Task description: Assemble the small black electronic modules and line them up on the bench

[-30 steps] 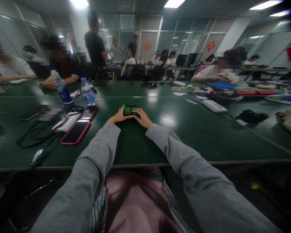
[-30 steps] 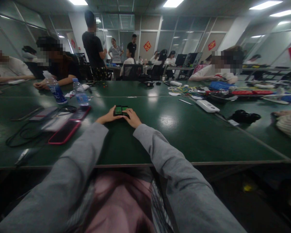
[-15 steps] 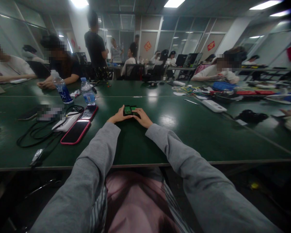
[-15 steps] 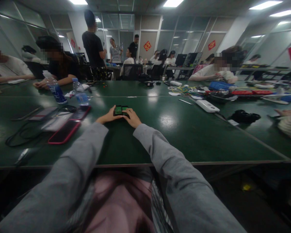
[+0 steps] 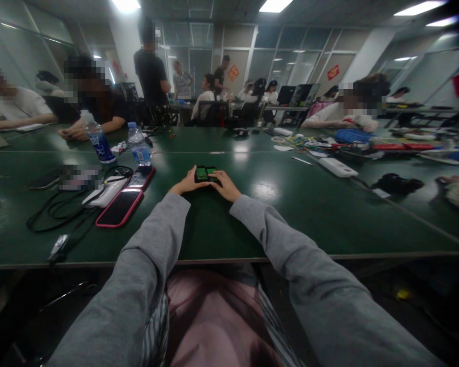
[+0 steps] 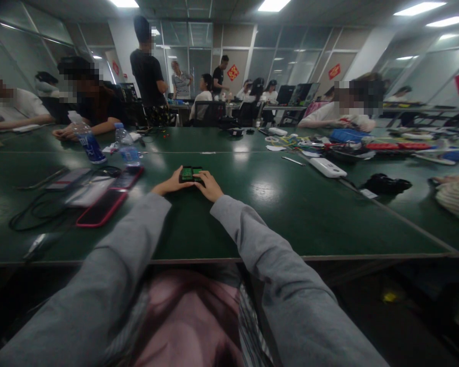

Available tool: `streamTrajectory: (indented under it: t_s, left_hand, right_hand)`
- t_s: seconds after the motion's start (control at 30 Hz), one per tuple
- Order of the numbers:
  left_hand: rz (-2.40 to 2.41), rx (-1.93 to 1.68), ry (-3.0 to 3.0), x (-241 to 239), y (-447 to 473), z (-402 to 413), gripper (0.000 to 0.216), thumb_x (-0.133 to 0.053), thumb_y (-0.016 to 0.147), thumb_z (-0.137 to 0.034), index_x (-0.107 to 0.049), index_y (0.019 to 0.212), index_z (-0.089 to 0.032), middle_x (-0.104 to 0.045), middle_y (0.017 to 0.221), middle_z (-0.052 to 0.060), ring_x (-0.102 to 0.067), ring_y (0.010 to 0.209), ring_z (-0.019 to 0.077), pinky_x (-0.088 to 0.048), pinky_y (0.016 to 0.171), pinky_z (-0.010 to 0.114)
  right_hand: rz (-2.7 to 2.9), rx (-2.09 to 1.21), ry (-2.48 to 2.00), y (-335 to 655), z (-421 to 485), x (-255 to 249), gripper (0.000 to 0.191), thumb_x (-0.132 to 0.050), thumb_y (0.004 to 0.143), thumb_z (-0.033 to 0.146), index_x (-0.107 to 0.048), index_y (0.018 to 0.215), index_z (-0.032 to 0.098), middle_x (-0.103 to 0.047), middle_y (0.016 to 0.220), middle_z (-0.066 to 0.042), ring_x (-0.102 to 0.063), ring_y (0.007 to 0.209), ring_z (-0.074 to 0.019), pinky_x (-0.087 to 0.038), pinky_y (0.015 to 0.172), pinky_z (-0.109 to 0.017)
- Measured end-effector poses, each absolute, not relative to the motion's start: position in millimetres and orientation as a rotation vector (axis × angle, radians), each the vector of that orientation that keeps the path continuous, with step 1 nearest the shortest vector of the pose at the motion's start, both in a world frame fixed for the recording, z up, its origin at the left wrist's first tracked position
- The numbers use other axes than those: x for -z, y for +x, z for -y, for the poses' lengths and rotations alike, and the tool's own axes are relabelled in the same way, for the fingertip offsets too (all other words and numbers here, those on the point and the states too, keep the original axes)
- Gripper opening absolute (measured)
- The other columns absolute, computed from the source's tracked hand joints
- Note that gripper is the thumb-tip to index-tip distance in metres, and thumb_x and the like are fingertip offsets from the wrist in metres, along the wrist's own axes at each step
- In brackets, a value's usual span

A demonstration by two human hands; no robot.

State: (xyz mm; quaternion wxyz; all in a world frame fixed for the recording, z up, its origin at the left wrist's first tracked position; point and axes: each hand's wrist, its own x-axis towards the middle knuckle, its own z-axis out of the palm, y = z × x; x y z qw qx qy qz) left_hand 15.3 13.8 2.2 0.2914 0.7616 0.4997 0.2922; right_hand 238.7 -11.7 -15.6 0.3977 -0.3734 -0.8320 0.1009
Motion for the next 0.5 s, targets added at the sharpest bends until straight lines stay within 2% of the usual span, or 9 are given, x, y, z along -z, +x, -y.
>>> streamTrajectory:
  t_s: [0.5]
  left_hand:
    - [-1.352,-0.781,2.032,3.9,15.3,-19.6,0.139,-0.071,0.055,-0.079,-0.006,0.156,-0.008,-0.009,0.161,0.027,-0.013,0.150,0.0405,-0.019,0.120,0.049]
  right_hand:
    - [2.098,-0.243,-0.929,238.3,10.7,16.3,0.041,-0.050,0.095,0.050,-0.060,0.126,0.025,-0.048,0.130,-0.012,-0.048,0.127,-0.0261,-0.038,0.112,-0.052]
